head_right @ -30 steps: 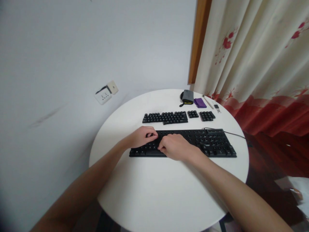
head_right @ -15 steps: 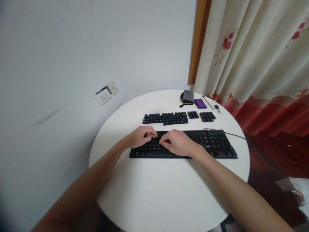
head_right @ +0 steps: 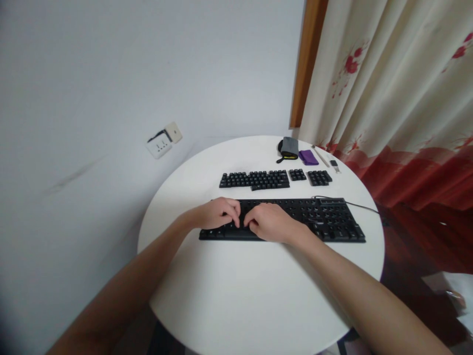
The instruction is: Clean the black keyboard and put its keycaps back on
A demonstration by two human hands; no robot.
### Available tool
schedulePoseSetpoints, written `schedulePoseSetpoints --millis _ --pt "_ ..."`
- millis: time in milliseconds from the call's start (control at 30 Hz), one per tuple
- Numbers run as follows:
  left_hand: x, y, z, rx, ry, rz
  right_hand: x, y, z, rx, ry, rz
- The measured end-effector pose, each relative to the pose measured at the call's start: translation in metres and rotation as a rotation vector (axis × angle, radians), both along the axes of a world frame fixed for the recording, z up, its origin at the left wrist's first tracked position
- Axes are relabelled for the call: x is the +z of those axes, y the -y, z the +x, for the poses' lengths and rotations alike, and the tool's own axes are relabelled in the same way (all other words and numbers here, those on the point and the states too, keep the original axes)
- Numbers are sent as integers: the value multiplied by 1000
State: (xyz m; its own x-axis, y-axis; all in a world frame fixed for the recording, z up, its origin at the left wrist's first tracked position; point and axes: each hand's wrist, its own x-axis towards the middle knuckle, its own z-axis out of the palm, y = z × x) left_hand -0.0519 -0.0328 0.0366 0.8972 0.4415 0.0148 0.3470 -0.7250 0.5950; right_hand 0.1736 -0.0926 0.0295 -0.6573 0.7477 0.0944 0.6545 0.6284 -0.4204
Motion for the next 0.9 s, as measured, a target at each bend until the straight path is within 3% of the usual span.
schedulePoseSetpoints --millis 233,533,900 --pt "-1 2 1 31 49 114 3 1 -4 -83 -18 14" --pt "-11 -5 7 276 210 299 -5 -16 3 -347 -198 61" --pt "-23 -12 8 349 204 401 -14 -26 11 -471 -116 56"
